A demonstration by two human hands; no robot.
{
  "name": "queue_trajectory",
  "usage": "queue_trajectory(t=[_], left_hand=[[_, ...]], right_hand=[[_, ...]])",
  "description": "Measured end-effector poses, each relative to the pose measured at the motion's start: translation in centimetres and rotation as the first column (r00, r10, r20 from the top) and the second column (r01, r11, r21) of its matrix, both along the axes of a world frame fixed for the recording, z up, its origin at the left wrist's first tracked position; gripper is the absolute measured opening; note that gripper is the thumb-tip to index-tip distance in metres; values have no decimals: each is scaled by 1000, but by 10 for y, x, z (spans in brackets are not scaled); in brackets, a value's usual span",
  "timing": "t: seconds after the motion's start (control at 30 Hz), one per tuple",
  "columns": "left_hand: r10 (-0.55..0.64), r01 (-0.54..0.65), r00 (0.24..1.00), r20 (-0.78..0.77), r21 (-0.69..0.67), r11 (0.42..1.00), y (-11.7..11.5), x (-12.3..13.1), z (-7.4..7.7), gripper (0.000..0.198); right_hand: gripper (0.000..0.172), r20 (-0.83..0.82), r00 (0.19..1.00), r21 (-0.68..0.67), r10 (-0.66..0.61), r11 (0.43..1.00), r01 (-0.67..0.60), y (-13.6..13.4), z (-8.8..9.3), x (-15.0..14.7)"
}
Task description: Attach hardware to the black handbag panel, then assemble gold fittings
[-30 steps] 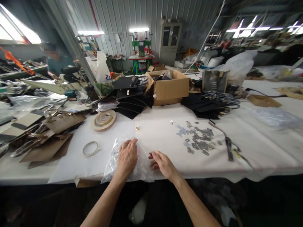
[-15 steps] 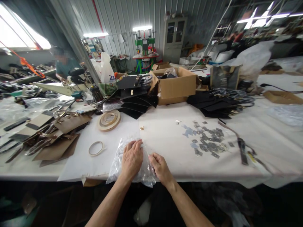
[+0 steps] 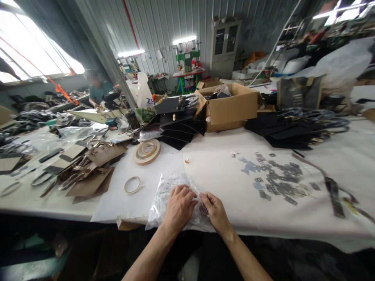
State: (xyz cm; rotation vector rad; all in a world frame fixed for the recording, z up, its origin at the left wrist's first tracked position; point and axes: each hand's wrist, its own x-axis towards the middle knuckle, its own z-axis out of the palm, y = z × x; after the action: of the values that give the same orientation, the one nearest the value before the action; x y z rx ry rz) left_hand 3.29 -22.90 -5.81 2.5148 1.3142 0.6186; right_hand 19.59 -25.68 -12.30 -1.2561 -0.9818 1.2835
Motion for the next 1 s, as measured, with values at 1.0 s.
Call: queue_trajectory(t=[1.0], left_hand=[[7, 42, 942, 336, -139, 989, 12, -17, 3, 19]], right_hand=[[32, 166, 985, 181, 41, 981, -71, 10, 16, -24]])
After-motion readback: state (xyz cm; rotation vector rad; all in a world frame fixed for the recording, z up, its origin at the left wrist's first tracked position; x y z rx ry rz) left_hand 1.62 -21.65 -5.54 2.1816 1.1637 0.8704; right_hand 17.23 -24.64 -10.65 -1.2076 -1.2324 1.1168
